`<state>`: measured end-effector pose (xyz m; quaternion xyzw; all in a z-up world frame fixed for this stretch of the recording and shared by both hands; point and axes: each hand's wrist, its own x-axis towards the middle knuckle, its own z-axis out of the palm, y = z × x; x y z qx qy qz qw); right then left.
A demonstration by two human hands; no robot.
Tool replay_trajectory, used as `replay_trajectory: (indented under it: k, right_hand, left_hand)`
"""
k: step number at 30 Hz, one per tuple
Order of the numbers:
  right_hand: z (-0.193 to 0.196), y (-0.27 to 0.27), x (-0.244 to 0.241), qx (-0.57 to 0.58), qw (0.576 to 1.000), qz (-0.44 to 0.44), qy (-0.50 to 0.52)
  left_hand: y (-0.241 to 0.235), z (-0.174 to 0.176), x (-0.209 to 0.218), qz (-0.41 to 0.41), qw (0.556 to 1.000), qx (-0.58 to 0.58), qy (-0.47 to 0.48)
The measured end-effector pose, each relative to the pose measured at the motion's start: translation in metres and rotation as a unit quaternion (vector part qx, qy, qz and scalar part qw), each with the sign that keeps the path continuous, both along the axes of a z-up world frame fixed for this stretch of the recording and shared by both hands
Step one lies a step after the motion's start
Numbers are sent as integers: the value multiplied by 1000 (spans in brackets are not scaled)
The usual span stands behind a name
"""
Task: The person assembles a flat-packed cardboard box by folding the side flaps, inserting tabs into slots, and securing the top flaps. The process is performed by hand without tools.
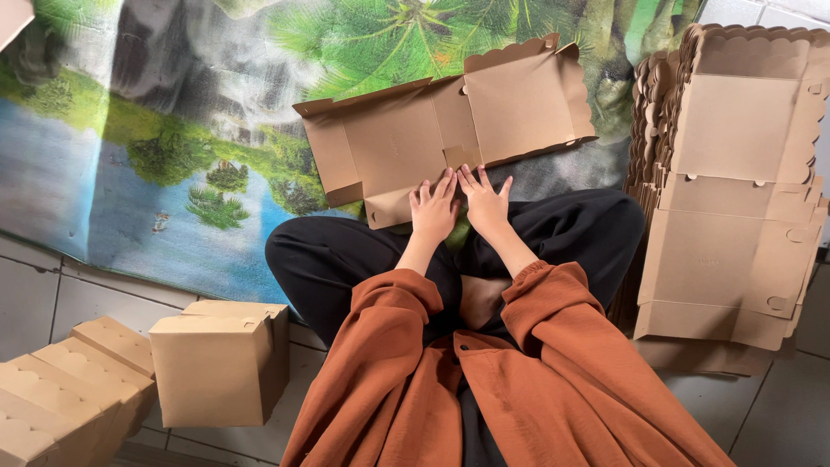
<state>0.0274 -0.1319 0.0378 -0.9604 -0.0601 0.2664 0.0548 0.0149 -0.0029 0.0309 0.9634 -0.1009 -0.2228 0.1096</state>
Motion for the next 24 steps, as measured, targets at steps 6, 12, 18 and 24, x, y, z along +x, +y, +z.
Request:
replay_trajectory:
  k: [6,12,18,24]
  right_hand:
    - [-2,2,-2,-6,1000,-2,-18]
    - [5,1,-4,8,1000,-22,-15]
    - [4,1,-3,9,1000,-21,-12]
    - [4,2,-4,10,1000,-24,-8]
  left_hand:
    - [1,2,-2,-6,1000,8,10]
    - [3,-5,0,-3,1000,-8,17]
    - [2,0,-1,5,999,-13,31]
    - [0,8,0,11,999,-8,48]
